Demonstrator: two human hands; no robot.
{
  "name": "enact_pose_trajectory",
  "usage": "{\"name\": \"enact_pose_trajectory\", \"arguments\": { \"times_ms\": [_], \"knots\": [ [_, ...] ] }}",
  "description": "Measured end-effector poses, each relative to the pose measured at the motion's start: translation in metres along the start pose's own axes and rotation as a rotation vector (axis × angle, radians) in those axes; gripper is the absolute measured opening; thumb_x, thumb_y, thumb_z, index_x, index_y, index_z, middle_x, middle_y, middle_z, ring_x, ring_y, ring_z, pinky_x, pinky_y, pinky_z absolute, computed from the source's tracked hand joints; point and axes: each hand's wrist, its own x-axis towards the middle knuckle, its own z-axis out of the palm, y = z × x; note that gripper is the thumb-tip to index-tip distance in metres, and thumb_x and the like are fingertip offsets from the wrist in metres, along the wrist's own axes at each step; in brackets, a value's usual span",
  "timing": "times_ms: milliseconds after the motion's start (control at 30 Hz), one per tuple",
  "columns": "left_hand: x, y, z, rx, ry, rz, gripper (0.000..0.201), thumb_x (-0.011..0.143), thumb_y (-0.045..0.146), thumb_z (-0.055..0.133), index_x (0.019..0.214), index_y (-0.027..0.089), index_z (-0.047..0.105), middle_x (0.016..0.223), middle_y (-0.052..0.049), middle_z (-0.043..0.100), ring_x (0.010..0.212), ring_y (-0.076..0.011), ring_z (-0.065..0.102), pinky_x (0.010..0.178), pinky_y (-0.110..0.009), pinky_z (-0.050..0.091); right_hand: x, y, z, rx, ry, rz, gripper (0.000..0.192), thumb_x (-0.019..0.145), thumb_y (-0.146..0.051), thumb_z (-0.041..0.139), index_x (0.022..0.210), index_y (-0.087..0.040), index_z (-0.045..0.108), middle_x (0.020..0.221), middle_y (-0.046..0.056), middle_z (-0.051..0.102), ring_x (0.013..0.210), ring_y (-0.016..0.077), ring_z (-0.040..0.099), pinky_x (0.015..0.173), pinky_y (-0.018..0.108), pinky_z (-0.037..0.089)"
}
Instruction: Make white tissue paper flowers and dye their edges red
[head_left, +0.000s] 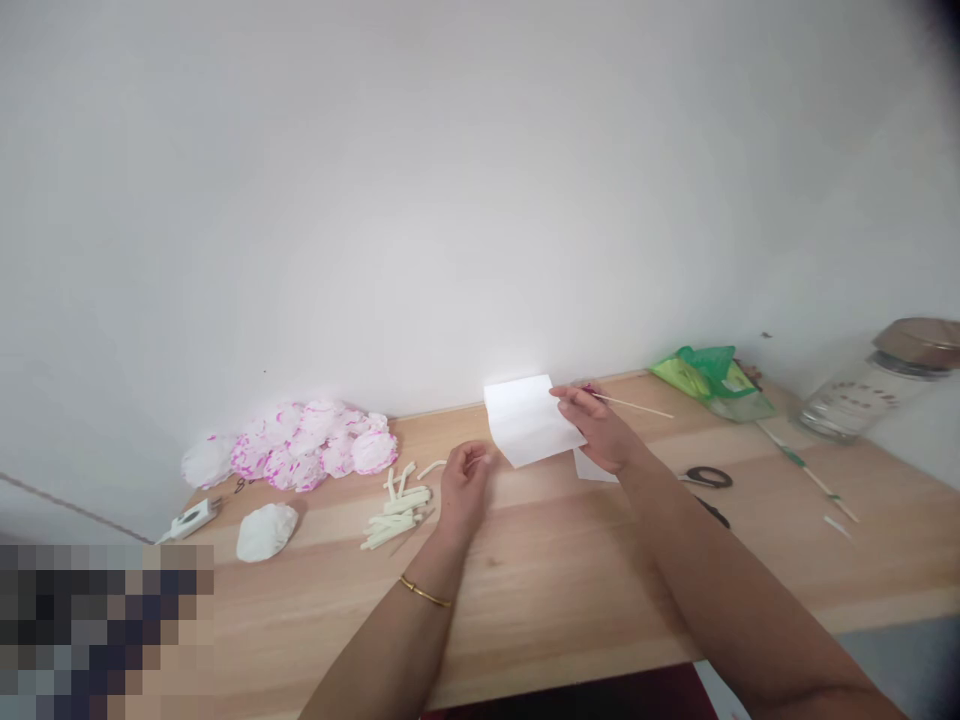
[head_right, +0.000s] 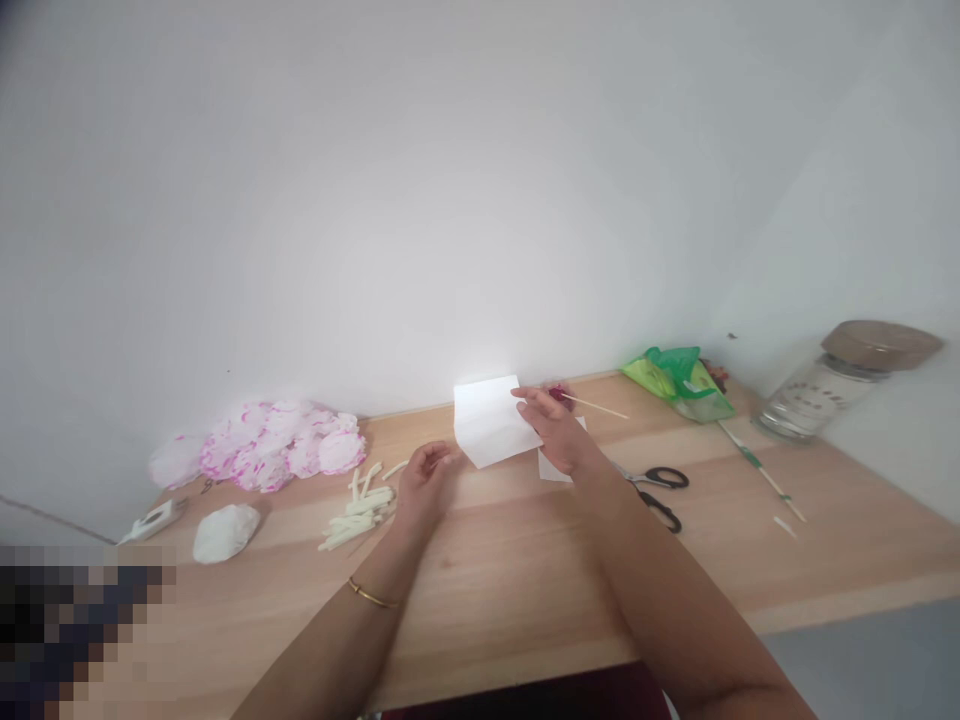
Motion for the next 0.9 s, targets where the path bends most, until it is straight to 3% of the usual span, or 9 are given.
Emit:
{"name": "enact_pose_trajectory", "arguments": {
  "times_ms": [133, 233, 367, 500, 667, 767, 900],
  "knots": [
    [-0.001, 0.002, 0.007, -0.26, -0.026, -0.087, 0.033, 0.073, 0.036, 0.068, 0.1, 0.019, 0.058, 0.106, -0.009, 0.064, 0.101, -0.019, 0.06, 0.092, -0.035, 0.045, 0.002, 0.004, -0.001, 0.106, -0.024, 0.105, 0.036, 0.071, -0.04, 0.068, 0.101, -0.023, 0.057, 0.073, -0.003, 0.056, 0.063, 0.0113, 0.052, 0.056, 0.024, 0.041],
    [-0.003, 0.012, 0.012, -0.536, -0.011, -0.225, 0.039, 0.072, 0.033, 0.071, 0.105, 0.021, 0.054, 0.107, -0.007, 0.063, 0.1, -0.0177, 0.061, 0.093, -0.035, 0.045, 0.001, 0.005, -0.001, 0.097, -0.059, 0.132, 0.037, 0.069, -0.037, 0.07, 0.1, -0.022, 0.057, 0.072, -0.002, 0.057, 0.062, 0.0114, 0.053, 0.054, 0.023, 0.041],
    [-0.008, 0.027, 0.018, -0.764, -0.153, -0.432, 0.046, 0.067, 0.025, 0.076, 0.107, 0.022, 0.055, 0.094, -0.004, 0.065, 0.086, -0.015, 0.064, 0.085, -0.035, 0.048, -0.003, 0.003, 0.002, 0.041, -0.129, 0.145, 0.039, 0.069, -0.039, 0.068, 0.104, -0.023, 0.057, 0.069, -0.003, 0.057, 0.059, 0.0111, 0.053, 0.053, 0.023, 0.041],
    [-0.003, 0.029, 0.023, -0.785, -0.122, -0.437, 0.034, 0.062, 0.017, 0.078, 0.091, 0.016, 0.06, 0.069, 0.002, 0.059, 0.058, -0.0053, 0.054, 0.067, -0.024, 0.049, -0.004, 0.003, 0.006, -0.072, -0.109, 0.135, 0.035, 0.071, -0.039, 0.065, 0.101, -0.023, 0.057, 0.073, -0.002, 0.058, 0.065, 0.0126, 0.056, 0.058, 0.024, 0.045],
    [0.014, 0.024, 0.025, -0.802, -0.102, -0.517, 0.023, 0.066, 0.023, 0.075, 0.076, 0.013, 0.057, 0.063, 0.002, 0.055, 0.051, -0.0045, 0.048, 0.051, -0.018, 0.042, -0.002, 0.009, 0.01, -0.158, -0.081, 0.105, 0.04, 0.074, -0.038, 0.06, 0.111, -0.023, 0.054, 0.076, -0.002, 0.059, 0.07, 0.0135, 0.058, 0.063, 0.025, 0.047],
    [0.016, 0.021, 0.026, -0.8, -0.173, -0.588, 0.026, 0.066, 0.028, 0.075, 0.069, 0.013, 0.053, 0.056, 0.003, 0.049, 0.041, -0.0022, 0.035, 0.04, -0.016, 0.03, -0.002, 0.013, 0.01, -0.254, -0.045, 0.073, 0.045, 0.077, -0.039, 0.057, 0.119, -0.023, 0.05, 0.067, -0.004, 0.055, 0.062, 0.0125, 0.055, 0.056, 0.023, 0.043],
    [0.011, 0.018, 0.027, -0.767, -0.21, -0.571, 0.039, 0.059, 0.023, 0.079, 0.058, 0.015, 0.042, 0.047, 0.009, 0.034, 0.039, -0.0006, 0.025, 0.04, -0.016, 0.024, -0.001, 0.018, 0.008, -0.594, 0.016, -0.029, 0.04, 0.083, -0.044, 0.047, 0.116, -0.022, 0.053, 0.067, -0.002, 0.06, 0.057, 0.0138, 0.055, 0.054, 0.025, 0.041]
  ]
}}
